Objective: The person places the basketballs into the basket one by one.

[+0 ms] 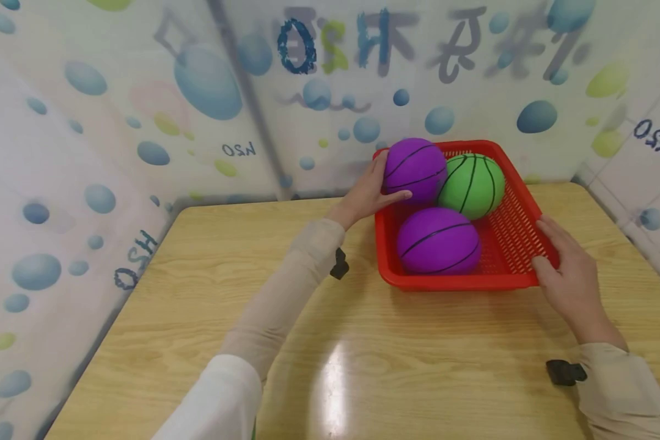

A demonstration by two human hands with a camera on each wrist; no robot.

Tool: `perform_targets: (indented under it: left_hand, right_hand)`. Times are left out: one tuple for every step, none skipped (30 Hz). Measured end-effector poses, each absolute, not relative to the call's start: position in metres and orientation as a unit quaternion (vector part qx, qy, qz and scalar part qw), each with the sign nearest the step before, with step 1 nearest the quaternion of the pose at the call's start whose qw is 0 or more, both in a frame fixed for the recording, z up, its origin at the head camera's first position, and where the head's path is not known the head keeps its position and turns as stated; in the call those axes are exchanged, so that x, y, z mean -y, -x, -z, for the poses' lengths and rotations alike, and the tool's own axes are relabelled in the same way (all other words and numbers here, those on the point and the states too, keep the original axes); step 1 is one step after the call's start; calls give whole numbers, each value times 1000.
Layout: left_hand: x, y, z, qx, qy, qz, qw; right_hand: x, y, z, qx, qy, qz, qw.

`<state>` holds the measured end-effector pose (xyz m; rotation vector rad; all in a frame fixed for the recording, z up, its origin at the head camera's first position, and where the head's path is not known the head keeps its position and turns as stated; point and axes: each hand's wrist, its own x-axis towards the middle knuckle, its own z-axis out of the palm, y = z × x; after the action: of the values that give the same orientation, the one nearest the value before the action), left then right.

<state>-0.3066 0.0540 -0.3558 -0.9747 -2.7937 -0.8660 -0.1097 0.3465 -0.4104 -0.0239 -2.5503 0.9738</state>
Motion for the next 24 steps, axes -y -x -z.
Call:
perform_targets:
  left_hand:
    - [-53, 306, 355, 907, 313, 280, 27]
    - [-53, 306, 355, 908, 311, 280, 25]
    - [-52, 306, 355, 909, 307, 281, 21]
    - [-51, 306, 355, 912, 300, 281, 14]
    - [-49, 306, 355, 914, 294, 281, 9]
    - [-46, 307, 355, 917, 287, 279, 3]
    - [-44, 307, 355, 920, 279, 275, -3]
    - [-41, 307, 355, 923, 272, 273, -8]
    - [-37, 308, 354, 925, 267, 270, -11]
    - [-33, 308, 354, 927, 264, 265, -11]
    - [-29, 308, 353, 929, 262, 262, -11]
    - [-25, 308, 353, 930, 262, 257, -12]
    - [-21, 307, 352, 931, 262, 255, -11]
    - [-17, 306, 352, 931, 263, 254, -10]
    - [-12, 305, 351, 931, 265, 253, -10]
    - [-8, 304, 351, 931, 265, 252, -11]
    - [-4, 303, 350, 931, 265, 250, -13]
    - [0, 302, 350, 932, 265, 248, -13]
    - [4, 300, 349, 932, 266, 245, -14]
    - [7, 299, 349, 932, 271, 240, -13]
    - [11, 298, 348, 933, 273, 235, -13]
    - [15, 296, 347, 934, 275, 229, -12]
    - [19, 294, 346, 935, 278, 221, -11]
    - [23, 292, 345, 936, 280, 213, -10]
  right_hand:
    - [-346, 110, 410, 915, 9, -348, 205]
    - [-345, 110, 409, 915, 9, -348, 205]
    - [-345, 109, 409, 915, 10, -346, 206]
    - [-344, 109, 409, 916, 10, -346, 204]
    - [-344, 109, 408, 916, 9, -346, 204]
    - [-344, 109, 408, 916, 9, -346, 204]
    - [-344, 108, 408, 915, 10, -346, 205]
    - [-344, 108, 408, 915, 11, -346, 204]
    - [-344, 107, 408, 916, 13, -346, 204]
    - [-344, 107, 408, 915, 12, -349, 202]
    - [-345, 107, 408, 915, 14, -351, 201]
    - [-345, 106, 408, 915, 17, -351, 198]
    - [-345, 106, 408, 916, 19, -351, 196]
    - [-345, 106, 408, 916, 19, -352, 193]
    - [-345, 105, 409, 916, 20, -353, 191]
    - [-344, 105, 409, 916, 21, -353, 190]
    - [-344, 105, 409, 916, 21, -353, 190]
    - [-343, 105, 409, 916, 21, -352, 190]
    - [-343, 105, 409, 916, 20, -353, 191]
    - [-342, 105, 409, 916, 20, -352, 192]
    - [-342, 105, 409, 915, 20, -353, 193]
    - [-342, 106, 409, 915, 19, -352, 195]
    - [-342, 106, 409, 915, 17, -352, 196]
    - [-342, 106, 409, 915, 18, -351, 197]
